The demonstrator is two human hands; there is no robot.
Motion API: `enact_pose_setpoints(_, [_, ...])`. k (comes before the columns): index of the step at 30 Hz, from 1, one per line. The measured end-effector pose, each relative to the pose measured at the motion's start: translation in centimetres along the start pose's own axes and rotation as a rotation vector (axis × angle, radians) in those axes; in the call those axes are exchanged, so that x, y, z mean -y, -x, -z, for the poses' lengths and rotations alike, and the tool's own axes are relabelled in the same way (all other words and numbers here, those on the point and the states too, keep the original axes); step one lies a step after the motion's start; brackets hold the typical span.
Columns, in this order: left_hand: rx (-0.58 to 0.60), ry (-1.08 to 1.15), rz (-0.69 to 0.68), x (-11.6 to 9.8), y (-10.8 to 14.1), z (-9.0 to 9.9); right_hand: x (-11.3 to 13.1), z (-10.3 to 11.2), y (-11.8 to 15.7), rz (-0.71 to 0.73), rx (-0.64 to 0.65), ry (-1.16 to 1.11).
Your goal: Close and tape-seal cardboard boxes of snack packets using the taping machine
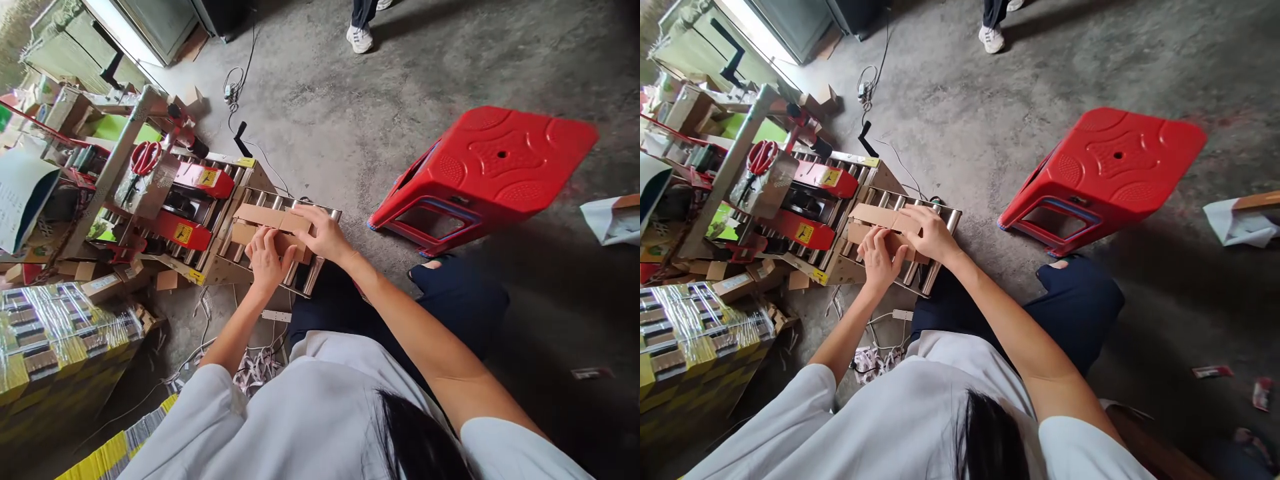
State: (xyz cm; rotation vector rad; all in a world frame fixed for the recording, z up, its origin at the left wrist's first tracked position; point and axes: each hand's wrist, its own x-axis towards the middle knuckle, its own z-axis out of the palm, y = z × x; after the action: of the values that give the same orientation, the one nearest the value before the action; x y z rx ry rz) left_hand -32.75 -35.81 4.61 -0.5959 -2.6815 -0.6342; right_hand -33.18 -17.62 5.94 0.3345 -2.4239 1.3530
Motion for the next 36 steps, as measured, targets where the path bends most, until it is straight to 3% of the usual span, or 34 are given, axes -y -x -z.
enact_pose_setpoints(7, [-0.023,0.059,-0.052,0.1,0.6,-0.8,0.2,0.0,-1.3,-0.030,0.095,0.075])
enact_pose_setpoints(13, [0.219,0.003,-0.145,1.1,-2.4,0.1,0.0,0.4,-1.4,0.004,0.118,0.052])
enact_pose_setpoints(15, [0.232,-0.008,-0.168,1.8,-2.9,-0.2,-0.2,0.2,-1.0,0.011,0.129,0.100])
enact_pose_setpoints(17, [0.150,0.022,-0.191,2.6,-2.5,-0.8,-0.5,0.0,-0.5,0.024,0.137,0.125])
enact_pose_setpoints(20, [-0.077,0.114,-0.168,3.1,-0.8,-1.6,-0.7,-0.6,0.2,0.035,0.145,0.142])
enact_pose_setpoints(23, [-0.194,0.164,-0.089,2.1,0.8,-1.5,-0.4,-1.0,0.6,0.015,0.147,0.191])
enact_pose_setpoints(25, [-0.097,0.200,-0.137,0.6,1.1,-1.1,-0.2,-1.0,0.6,-0.008,0.147,0.198])
enact_pose_setpoints(28, [0.149,0.193,-0.243,-1.7,0.9,-0.7,-0.3,-0.5,0.3,-0.068,0.171,0.065])
enact_pose_setpoints(31, [0.206,0.095,-0.227,-2.4,0.4,-1.2,-0.6,0.5,0.7,-0.133,0.157,-0.172])
enact_pose_setpoints(33, [0.185,0.055,-0.201,-1.4,-0.2,-1.5,-0.9,1.4,2.1,-0.207,0.097,-0.309])
enact_pose_setpoints(36, [0.159,-0.004,-0.142,2.6,-2.0,-0.7,-2.1,3.2,5.9,-0.349,0.056,-0.422])
